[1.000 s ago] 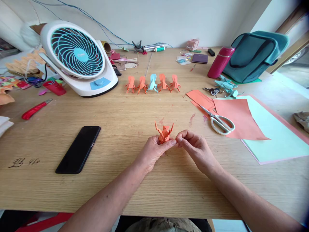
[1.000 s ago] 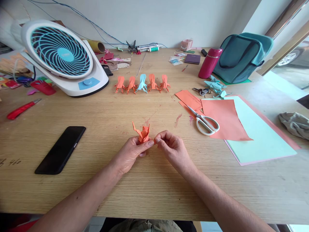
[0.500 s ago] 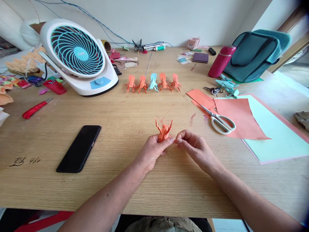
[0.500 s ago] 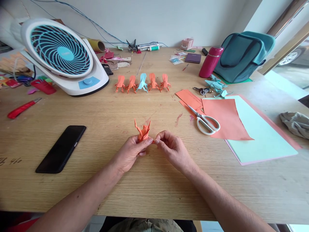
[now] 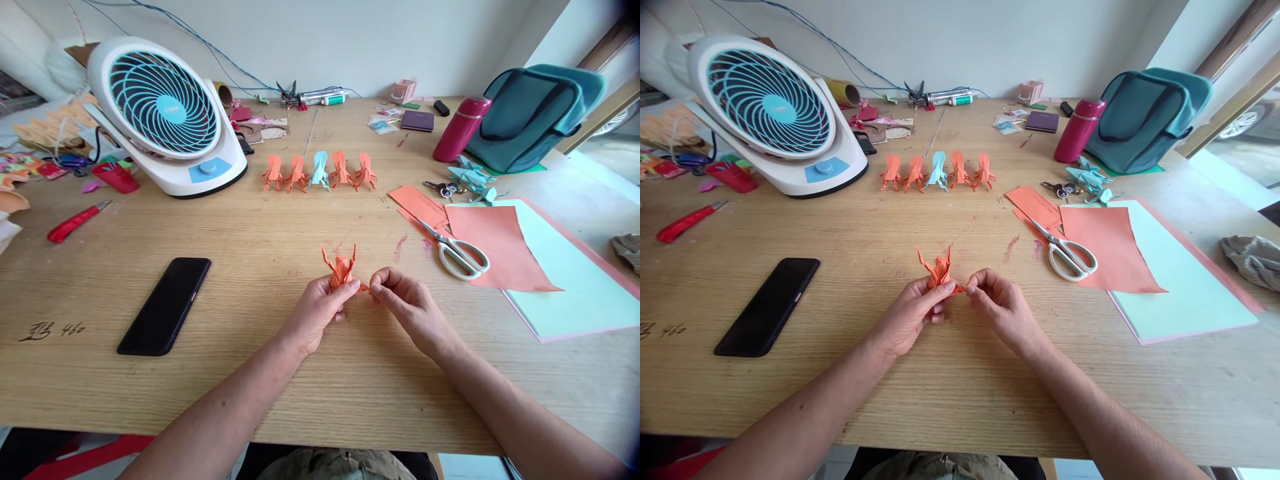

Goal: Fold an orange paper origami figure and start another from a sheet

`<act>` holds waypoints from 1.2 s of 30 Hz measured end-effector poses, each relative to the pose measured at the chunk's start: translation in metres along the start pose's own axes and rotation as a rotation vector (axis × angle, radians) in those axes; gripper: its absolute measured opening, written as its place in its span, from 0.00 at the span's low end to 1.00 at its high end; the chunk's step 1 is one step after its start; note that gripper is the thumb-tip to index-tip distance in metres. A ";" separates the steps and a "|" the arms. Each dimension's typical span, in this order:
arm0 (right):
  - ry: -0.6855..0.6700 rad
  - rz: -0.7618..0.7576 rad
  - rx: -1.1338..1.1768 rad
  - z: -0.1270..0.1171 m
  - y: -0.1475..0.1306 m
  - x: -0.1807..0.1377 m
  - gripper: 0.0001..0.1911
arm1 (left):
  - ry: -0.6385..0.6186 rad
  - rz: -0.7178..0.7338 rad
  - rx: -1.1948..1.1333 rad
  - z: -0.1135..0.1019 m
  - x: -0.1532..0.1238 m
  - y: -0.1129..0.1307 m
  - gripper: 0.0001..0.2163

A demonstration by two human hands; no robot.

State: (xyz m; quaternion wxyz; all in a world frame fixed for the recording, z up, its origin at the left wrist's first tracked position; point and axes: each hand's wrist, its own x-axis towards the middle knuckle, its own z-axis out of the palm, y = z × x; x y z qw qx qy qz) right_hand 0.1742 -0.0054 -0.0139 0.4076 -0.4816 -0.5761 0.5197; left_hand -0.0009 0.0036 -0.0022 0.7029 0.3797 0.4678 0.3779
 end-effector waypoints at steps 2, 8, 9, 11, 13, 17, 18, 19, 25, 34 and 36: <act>-0.015 -0.001 0.014 0.000 0.001 0.000 0.16 | -0.008 0.005 -0.018 0.000 0.000 0.001 0.17; -0.012 -0.129 -0.111 0.001 0.003 -0.003 0.07 | -0.003 -0.008 -0.030 0.000 0.000 0.001 0.15; 0.003 -0.140 -0.148 0.001 0.002 -0.003 0.07 | -0.006 -0.012 -0.023 0.000 0.000 0.001 0.15; 0.021 -0.145 -0.197 0.001 0.001 -0.004 0.06 | -0.003 -0.015 -0.009 0.000 0.000 0.002 0.15; 0.018 -0.136 -0.215 0.001 -0.001 -0.004 0.06 | 0.003 -0.009 0.003 0.000 0.000 0.001 0.15; 0.028 -0.123 -0.239 0.002 -0.001 -0.004 0.05 | -0.022 0.010 0.037 -0.002 0.003 -0.001 0.13; 0.037 -0.117 -0.243 0.002 -0.001 -0.004 0.04 | -0.035 0.016 0.046 -0.002 0.004 -0.001 0.12; 0.047 -0.109 -0.243 0.003 -0.001 -0.004 0.04 | -0.046 0.023 0.055 -0.002 0.004 -0.002 0.12; 0.084 -0.039 -0.204 0.009 0.000 -0.003 0.05 | -0.047 0.050 0.110 -0.003 0.007 -0.006 0.10; 0.109 0.022 -0.183 0.011 -0.002 -0.004 0.05 | -0.002 0.104 0.208 -0.001 0.006 -0.007 0.07; 0.116 0.027 -0.177 0.012 0.001 -0.004 0.06 | 0.013 0.102 0.219 0.000 0.006 -0.008 0.07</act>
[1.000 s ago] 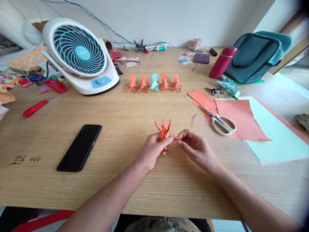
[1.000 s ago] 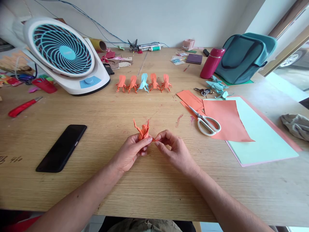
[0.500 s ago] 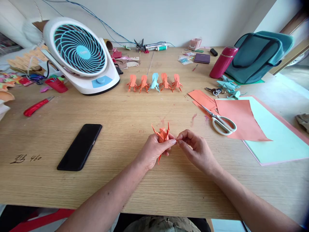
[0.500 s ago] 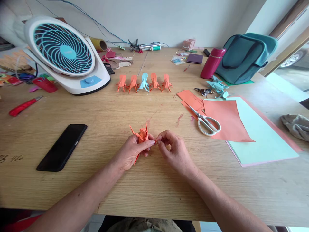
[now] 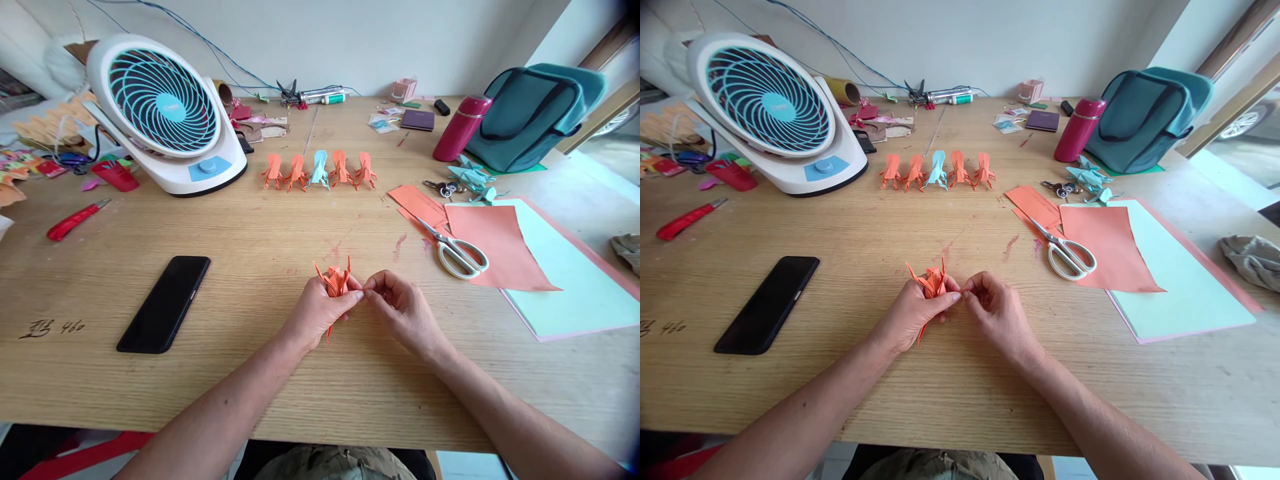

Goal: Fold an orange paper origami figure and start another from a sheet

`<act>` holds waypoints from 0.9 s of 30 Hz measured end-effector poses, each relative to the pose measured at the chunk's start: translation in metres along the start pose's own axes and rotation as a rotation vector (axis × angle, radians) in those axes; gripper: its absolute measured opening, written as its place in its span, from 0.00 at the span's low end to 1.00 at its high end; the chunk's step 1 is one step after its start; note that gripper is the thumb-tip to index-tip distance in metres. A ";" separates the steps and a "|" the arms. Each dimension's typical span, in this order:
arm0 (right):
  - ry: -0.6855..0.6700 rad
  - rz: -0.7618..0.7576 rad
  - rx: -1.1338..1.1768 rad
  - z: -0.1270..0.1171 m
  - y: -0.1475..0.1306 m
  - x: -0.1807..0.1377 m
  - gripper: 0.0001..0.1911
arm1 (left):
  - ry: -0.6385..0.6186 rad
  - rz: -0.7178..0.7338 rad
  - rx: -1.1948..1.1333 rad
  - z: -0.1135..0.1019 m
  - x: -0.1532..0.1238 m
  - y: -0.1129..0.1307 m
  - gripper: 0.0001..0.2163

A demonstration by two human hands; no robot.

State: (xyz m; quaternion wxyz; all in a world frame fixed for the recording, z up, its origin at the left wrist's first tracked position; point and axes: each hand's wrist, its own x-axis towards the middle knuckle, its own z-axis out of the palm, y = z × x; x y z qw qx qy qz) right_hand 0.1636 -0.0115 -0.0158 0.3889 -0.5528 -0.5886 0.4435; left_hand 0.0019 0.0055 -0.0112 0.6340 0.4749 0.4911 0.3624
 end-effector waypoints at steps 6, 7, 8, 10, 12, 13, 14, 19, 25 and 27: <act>-0.027 0.003 0.059 0.000 0.004 0.001 0.07 | 0.014 0.006 0.002 0.002 0.000 0.000 0.06; -0.037 0.002 0.066 -0.001 0.004 0.001 0.08 | 0.019 0.000 -0.005 0.002 0.001 0.001 0.06; -0.046 0.002 0.075 -0.002 0.003 0.001 0.08 | 0.023 -0.008 -0.021 0.001 0.001 0.001 0.06; -0.058 0.001 0.080 -0.004 0.002 0.001 0.09 | 0.021 -0.039 -0.069 0.000 0.002 0.003 0.07; -0.058 0.000 0.065 -0.005 0.002 0.001 0.10 | 0.015 -0.082 -0.124 -0.001 0.002 0.004 0.07; -0.056 0.000 0.056 -0.006 0.001 0.001 0.10 | 0.013 -0.106 -0.147 -0.001 0.001 0.005 0.08; -0.060 0.001 0.048 -0.006 0.001 0.001 0.11 | 0.010 -0.127 -0.168 -0.002 0.001 0.006 0.08; -0.116 0.023 0.051 -0.007 0.001 0.001 0.12 | 0.003 -0.170 -0.218 -0.003 -0.001 0.008 0.10; -0.145 0.020 0.084 -0.006 0.003 0.003 0.11 | -0.004 -0.161 -0.230 -0.002 -0.001 0.006 0.09; -0.151 0.006 0.113 -0.006 0.003 0.003 0.10 | -0.025 -0.153 -0.224 -0.003 -0.001 0.006 0.10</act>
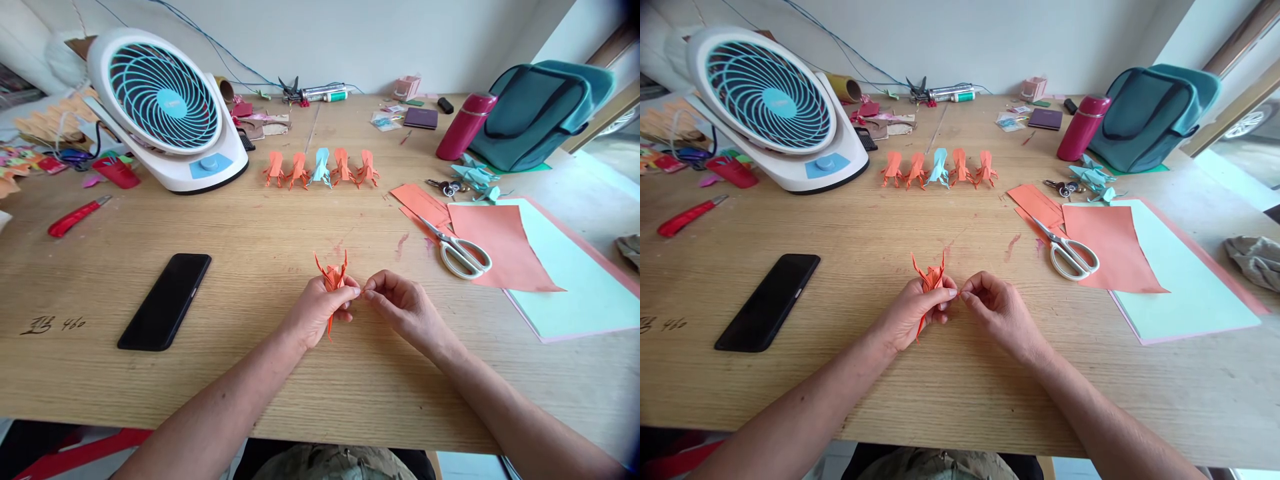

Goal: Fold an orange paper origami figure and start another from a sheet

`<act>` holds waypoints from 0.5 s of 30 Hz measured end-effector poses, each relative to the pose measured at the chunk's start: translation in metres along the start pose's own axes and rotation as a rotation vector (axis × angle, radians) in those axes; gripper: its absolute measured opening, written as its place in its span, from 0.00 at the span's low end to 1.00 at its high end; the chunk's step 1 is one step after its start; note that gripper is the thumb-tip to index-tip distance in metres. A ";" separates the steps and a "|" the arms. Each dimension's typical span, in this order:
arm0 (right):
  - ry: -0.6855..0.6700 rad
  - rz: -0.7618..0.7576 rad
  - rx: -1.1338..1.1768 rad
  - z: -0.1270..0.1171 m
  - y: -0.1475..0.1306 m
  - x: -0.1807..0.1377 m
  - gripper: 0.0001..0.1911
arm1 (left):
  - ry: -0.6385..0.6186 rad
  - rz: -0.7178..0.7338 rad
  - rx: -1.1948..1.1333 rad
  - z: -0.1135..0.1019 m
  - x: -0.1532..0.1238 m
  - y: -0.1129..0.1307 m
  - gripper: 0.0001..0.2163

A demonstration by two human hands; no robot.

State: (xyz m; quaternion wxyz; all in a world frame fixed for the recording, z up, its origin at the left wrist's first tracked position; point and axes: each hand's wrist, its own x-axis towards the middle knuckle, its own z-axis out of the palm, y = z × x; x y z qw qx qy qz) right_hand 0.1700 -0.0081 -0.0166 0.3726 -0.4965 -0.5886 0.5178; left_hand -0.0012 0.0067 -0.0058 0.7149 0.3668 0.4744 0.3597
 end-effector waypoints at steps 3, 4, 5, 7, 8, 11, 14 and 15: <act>0.010 0.010 0.052 -0.001 -0.001 0.000 0.10 | -0.059 0.005 -0.018 -0.002 0.000 0.001 0.13; 0.022 0.028 0.073 -0.002 -0.002 0.001 0.11 | -0.074 0.001 -0.040 -0.003 0.000 0.002 0.16; 0.037 0.052 0.096 -0.002 -0.002 0.001 0.12 | -0.084 -0.003 -0.063 -0.003 0.001 0.003 0.18; 0.067 0.096 0.138 -0.004 -0.003 0.001 0.13 | -0.077 0.007 -0.092 -0.006 0.001 0.004 0.22; 0.078 0.111 0.157 -0.005 -0.003 0.002 0.14 | -0.059 0.028 -0.088 -0.007 0.002 0.005 0.23; 0.097 0.143 0.242 -0.006 -0.006 0.002 0.15 | 0.063 0.184 0.038 -0.010 0.005 0.003 0.21; 0.103 0.193 0.369 -0.006 -0.011 0.001 0.16 | 0.214 0.474 0.367 -0.012 0.006 0.001 0.18; 0.100 0.213 0.414 -0.007 -0.012 0.001 0.17 | 0.230 0.580 0.500 -0.012 0.006 0.002 0.20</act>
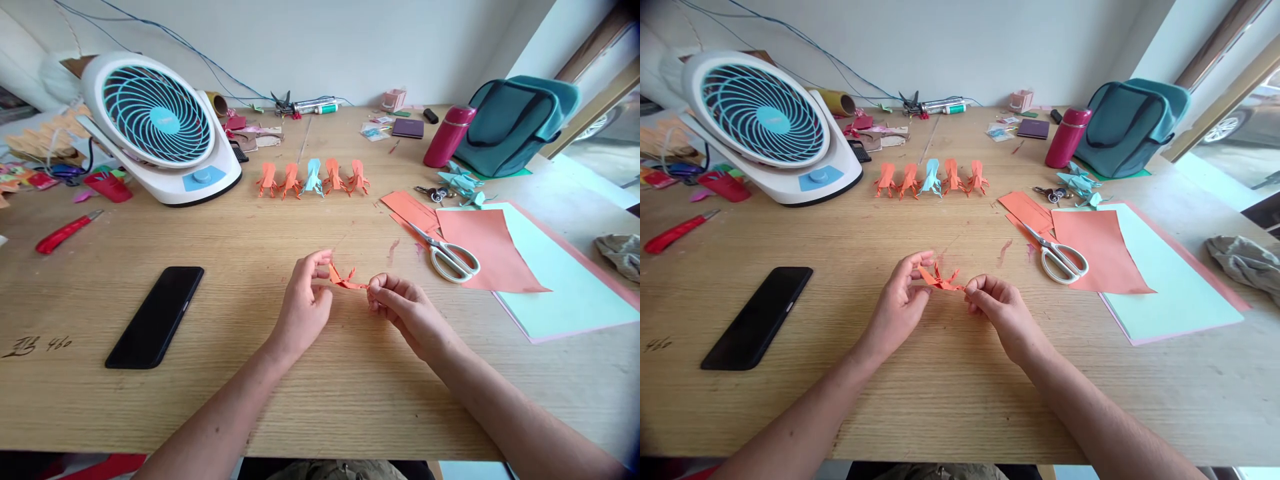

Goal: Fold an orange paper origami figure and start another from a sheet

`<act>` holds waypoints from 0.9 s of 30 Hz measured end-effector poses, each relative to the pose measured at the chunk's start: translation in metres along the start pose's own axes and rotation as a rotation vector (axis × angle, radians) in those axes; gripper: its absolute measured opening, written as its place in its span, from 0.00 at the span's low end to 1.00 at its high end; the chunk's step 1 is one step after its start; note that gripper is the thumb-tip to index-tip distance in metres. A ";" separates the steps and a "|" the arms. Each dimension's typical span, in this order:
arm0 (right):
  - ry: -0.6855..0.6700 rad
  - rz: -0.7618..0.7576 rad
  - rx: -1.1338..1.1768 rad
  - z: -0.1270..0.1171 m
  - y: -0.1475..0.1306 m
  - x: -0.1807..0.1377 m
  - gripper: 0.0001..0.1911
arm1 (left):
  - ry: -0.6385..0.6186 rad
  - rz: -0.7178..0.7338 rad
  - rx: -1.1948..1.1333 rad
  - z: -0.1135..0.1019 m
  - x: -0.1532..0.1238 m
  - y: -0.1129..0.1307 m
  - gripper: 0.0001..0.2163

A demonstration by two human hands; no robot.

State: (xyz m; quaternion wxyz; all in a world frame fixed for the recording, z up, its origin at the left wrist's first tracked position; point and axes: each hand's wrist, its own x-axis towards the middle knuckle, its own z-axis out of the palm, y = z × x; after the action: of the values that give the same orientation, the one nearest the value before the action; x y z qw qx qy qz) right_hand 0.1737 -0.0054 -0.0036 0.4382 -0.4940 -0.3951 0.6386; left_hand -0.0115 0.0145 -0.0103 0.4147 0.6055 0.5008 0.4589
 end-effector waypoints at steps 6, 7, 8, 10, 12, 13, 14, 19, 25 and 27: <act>-0.081 0.069 0.147 0.000 0.001 -0.003 0.16 | -0.162 0.417 0.225 -0.001 -0.001 0.008 0.08; -0.098 0.071 0.147 0.000 0.002 -0.003 0.16 | -0.182 0.417 0.225 0.000 -0.002 0.008 0.05; -0.111 0.073 0.141 0.000 0.002 -0.004 0.16 | -0.188 0.412 0.239 0.001 -0.003 0.008 0.04; -0.122 0.072 0.123 0.001 0.003 -0.005 0.16 | -0.164 0.401 0.292 0.002 -0.004 0.008 0.04; -0.117 0.064 0.112 0.001 0.002 -0.005 0.17 | -0.115 0.394 0.322 0.003 -0.006 0.008 0.04; -0.109 0.058 0.105 0.002 0.002 -0.006 0.17 | -0.096 0.391 0.323 0.003 -0.006 0.009 0.04; -0.100 0.054 0.094 0.002 0.001 -0.006 0.17 | -0.081 0.386 0.321 0.002 -0.007 0.010 0.04; -0.082 0.044 0.006 0.004 -0.003 -0.006 0.18 | -0.073 0.343 0.343 0.001 -0.009 0.013 0.05; -0.094 0.003 -0.053 0.002 0.000 -0.006 0.17 | -0.096 0.317 0.311 0.001 -0.010 0.011 0.06; -0.089 -0.034 -0.104 0.001 0.003 -0.006 0.16 | -0.104 0.326 0.301 0.001 -0.010 0.012 0.06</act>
State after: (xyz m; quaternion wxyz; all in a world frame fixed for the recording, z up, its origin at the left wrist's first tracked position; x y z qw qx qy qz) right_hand 0.1731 -0.0117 -0.0043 0.4046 -0.4804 -0.4553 0.6310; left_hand -0.0088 0.0028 -0.0006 0.2652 0.7563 0.4372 0.4082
